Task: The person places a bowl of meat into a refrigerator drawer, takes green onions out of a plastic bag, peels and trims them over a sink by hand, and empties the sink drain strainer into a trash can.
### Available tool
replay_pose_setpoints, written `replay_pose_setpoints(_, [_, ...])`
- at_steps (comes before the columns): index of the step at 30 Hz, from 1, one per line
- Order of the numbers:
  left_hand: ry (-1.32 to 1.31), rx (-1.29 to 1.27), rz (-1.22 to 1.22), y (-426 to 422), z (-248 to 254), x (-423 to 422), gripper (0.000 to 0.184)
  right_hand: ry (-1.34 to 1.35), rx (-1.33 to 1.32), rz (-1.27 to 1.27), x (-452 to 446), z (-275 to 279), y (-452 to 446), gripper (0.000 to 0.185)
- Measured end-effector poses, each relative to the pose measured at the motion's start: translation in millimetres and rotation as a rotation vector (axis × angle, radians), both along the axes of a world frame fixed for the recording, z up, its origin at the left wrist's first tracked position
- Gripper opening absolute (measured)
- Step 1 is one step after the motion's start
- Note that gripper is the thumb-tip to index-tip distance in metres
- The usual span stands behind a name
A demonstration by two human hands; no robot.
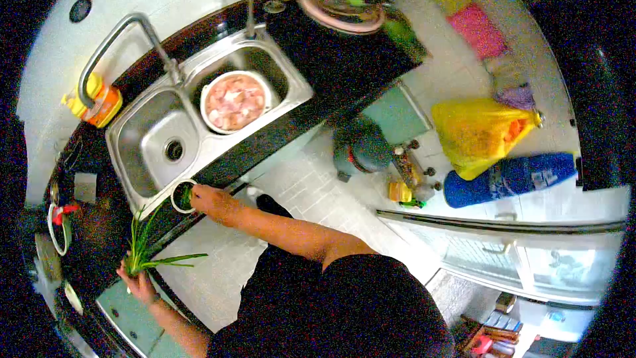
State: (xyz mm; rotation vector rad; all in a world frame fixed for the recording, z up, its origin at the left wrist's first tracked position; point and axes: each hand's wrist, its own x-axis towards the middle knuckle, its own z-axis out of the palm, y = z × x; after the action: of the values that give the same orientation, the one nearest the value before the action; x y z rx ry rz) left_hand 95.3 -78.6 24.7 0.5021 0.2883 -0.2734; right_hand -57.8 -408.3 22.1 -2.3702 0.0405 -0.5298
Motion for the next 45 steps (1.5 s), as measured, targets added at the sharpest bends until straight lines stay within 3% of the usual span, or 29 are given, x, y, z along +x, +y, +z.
replay_pose_setpoints(3, [-0.131, 0.165, 0.039, 33, -40, 1, 0.026, -0.052, 0.017, -0.030, -36, 7, -24, 0.011])
replay_pose_setpoints(8, [-0.126, -0.057, -0.134, 8, -72, -12, 0.035, -0.050, 0.069, -0.257, -114, 21, -82, 0.014])
replay_pose_setpoints(10, [-0.780, 1.085, -0.095, -55, -43, -50, 0.039, -0.048, 0.119, -0.338, -151, 24, -109, 0.014])
replay_pose_setpoints(11, [-0.776, 1.090, -0.113, -72, -46, -53, 0.039, -0.056, 0.111, -0.381, -171, 24, -123, 0.017])
replay_pose_setpoints(12, [-0.677, 0.899, -0.128, -87, -53, -50, 0.038, -0.061, 0.106, -0.429, -190, 20, -137, 0.020])
replay_pose_setpoints(14, [-0.773, 0.928, -0.238, -136, -52, -64, 0.041, -0.011, 0.106, -0.499, -229, 0, -163, 0.021])
replay_pose_setpoints(18, [-0.848, 1.133, -0.445, -207, -85, -56, 0.047, 0.089, 0.041, -0.629, -305, -55, -217, 0.022])
replay_pose_setpoints(20, [-0.924, 0.927, -0.508, -245, -102, -52, 0.050, 0.150, 0.029, -0.683, -336, -96, -239, 0.021])
replay_pose_setpoints(21, [-0.677, 0.939, -0.571, -231, -132, -23, 0.057, 0.152, 0.036, -0.687, -351, -114, -252, 0.023])
replay_pose_setpoints(23, [-1.024, 1.107, -0.570, -252, -134, -31, 0.061, 0.244, 0.013, -0.725, -386, -181, -274, 0.026])
replay_pose_setpoints(25, [-1.319, 1.470, -0.497, -253, -136, -19, 0.065, 0.269, -0.057, -0.803, -411, -240, -300, 0.031])
replay_pose_setpoints(26, [-1.327, 1.377, -0.520, -265, -124, -31, 0.054, 0.276, -0.042, -0.872, -424, -269, -313, 0.028])
replay_pose_setpoints(27, [-0.872, 1.163, -0.523, -244, -135, -7, 0.047, 0.287, -0.029, -0.940, -438, -300, -325, 0.025])
replay_pose_setpoints(28, [-0.447, 0.880, -0.374, -221, -146, 17, 0.040, 0.247, 0.299, -1.050, -458, -342, -336, 0.017])
replay_pose_setpoints(30, [-0.524, 1.093, -0.344, -190, -144, 40, 0.036, -0.033, 0.969, -1.265, -463, -362, -354, 0.006])
replay_pose_setpoints(31, [-0.654, 1.215, -0.399, -191, -140, 37, 0.038, -0.286, 1.305, -1.359, -454, -341, -366, 0.004])
replay_pose_setpoints(32, [-0.870, 1.373, -0.483, -193, -135, 35, 0.039, -0.462, 1.324, -1.417, -448, -342, -372, 0.005])
replay_pose_setpoints(33, [-1.014, 1.465, -0.538, -188, -128, 40, 0.041, -0.699, 1.716, -1.469, -440, -315, -385, 0.005])
replay_pose_setpoints(35, [-1.019, 1.469, -0.617, -182, -114, 48, 0.044, -0.531, 1.380, -1.449, -473, -420, -391, 0.009])
replay_pose_setpoints(36, [-0.979, 1.461, -0.665, -181, -107, 50, 0.044, -0.607, 1.715, -1.740, -468, -445, -404, 0.015])
replay_pose_setpoints(37, [-0.815, 1.296, -0.683, -183, -107, 48, 0.046, -0.335, 1.575, -1.763, -501, -520, -399, 0.018])
replay_pose_setpoints(38, [-0.736, 1.225, -0.683, -189, -104, 38, 0.046, -0.337, 1.369, -1.628, -483, -495, -405, 0.017])
replay_pose_setpoints(39, [-0.657, 1.154, -0.677, -191, -102, 30, 0.047, -0.311, 1.328, -1.586, -477, -478, -408, 0.016])
replay_pose_setpoints(41, [-1.446, 1.685, -0.520, -249, -97, -20, 0.048, -0.150, 1.268, -1.551, -480, -435, -402, 0.018])
replay_pose_setpoints(42, [-1.455, 1.824, -0.527, -219, -98, 4, 0.060, -0.066, 1.191, -1.510, -481, -412, -403, 0.020])
replay_pose_setpoints(43, [-1.448, 1.826, -0.526, -196, -101, 26, 0.060, 0.074, 1.022, -1.462, -487, -412, -404, 0.026])
replay_pose_setpoints(45, [-1.122, 1.614, -0.579, -175, -105, 46, 0.069, 0.315, 0.647, -1.385, -502, -418, -404, 0.038])
